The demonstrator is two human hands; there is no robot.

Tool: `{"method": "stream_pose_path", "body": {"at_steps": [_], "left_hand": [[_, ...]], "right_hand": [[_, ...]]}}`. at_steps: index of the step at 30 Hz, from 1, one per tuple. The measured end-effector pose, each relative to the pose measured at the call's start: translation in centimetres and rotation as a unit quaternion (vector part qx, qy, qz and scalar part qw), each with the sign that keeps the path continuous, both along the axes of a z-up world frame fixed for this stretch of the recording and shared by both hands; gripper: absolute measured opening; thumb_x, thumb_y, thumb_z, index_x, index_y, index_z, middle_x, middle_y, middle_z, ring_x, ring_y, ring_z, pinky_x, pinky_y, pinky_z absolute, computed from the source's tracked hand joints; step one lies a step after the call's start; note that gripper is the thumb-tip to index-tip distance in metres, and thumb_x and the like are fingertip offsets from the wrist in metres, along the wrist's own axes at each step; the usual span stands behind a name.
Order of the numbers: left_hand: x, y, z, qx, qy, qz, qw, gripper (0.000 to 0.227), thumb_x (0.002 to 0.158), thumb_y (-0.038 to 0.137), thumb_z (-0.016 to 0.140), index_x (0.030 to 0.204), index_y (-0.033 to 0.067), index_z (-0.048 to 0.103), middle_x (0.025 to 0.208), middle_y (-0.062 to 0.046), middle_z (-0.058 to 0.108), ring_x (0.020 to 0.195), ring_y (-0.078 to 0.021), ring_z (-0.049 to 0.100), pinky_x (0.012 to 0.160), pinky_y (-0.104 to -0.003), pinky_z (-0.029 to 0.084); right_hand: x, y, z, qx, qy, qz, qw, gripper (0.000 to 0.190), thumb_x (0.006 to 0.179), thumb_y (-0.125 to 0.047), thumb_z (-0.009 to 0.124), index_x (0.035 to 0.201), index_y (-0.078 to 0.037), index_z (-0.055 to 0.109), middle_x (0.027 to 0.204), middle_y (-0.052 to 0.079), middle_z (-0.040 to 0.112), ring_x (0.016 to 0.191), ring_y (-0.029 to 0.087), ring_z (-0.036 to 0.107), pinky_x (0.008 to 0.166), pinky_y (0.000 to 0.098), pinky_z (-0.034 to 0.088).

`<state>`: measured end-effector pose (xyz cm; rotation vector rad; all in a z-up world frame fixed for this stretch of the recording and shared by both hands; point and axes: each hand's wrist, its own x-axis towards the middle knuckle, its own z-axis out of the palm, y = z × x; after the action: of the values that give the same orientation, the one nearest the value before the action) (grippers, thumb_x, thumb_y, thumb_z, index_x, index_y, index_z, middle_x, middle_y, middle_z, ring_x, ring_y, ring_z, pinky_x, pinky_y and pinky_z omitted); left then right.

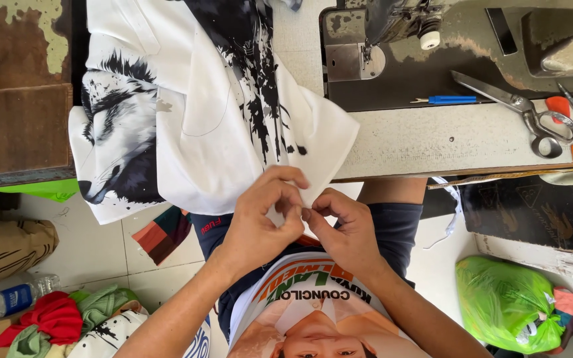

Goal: Measuring a printed garment and then repairing a seam using hand-sewing techniques.

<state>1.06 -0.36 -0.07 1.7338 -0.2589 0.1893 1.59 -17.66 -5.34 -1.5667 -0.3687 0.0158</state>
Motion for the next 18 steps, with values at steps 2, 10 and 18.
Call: {"method": "stream_pose_path", "body": {"at_steps": [2, 10, 18], "left_hand": [[0.0, -0.1, -0.5, -0.004, 0.011, -0.037, 0.999, 0.012, 0.080, -0.004, 0.061, 0.080, 0.0081, 0.064, 0.081, -0.007, 0.068, 0.060, -0.0141, 0.058, 0.060, -0.029, 0.052], [5.0, 5.3, -1.3, 0.375, -0.196, -0.004, 0.906, 0.008, 0.084, -0.002, 0.065, 0.090, -0.0006, 0.061, 0.071, -0.018, 0.057, 0.066, -0.0378, 0.063, 0.062, -0.045, 0.053], [-0.1, 0.1, -3.2, 0.149, -0.071, 0.001, 0.986, 0.025, 0.088, 0.007, 0.077, 0.113, 0.0040, 0.071, 0.099, -0.009, 0.070, 0.094, -0.0323, 0.072, 0.086, -0.041, 0.058]], "right_hand": [[0.1, 0.0, 0.2, 0.001, 0.009, 0.010, 1.000, 0.011, 0.089, 0.004, 0.072, 0.079, 0.000, 0.070, 0.065, 0.007, 0.061, 0.065, 0.011, 0.059, 0.065, 0.0329, 0.059], [-0.4, 0.0, 2.0, 0.029, 0.052, 0.079, 0.995, 0.016, 0.091, 0.002, 0.069, 0.075, 0.000, 0.066, 0.063, 0.005, 0.059, 0.064, 0.010, 0.054, 0.062, 0.0301, 0.055], [1.0, -0.5, 4.2, 0.006, 0.064, 0.036, 0.997, 0.013, 0.093, -0.002, 0.066, 0.099, 0.000, 0.077, 0.085, 0.012, 0.077, 0.073, 0.013, 0.068, 0.067, 0.0290, 0.059]]}}
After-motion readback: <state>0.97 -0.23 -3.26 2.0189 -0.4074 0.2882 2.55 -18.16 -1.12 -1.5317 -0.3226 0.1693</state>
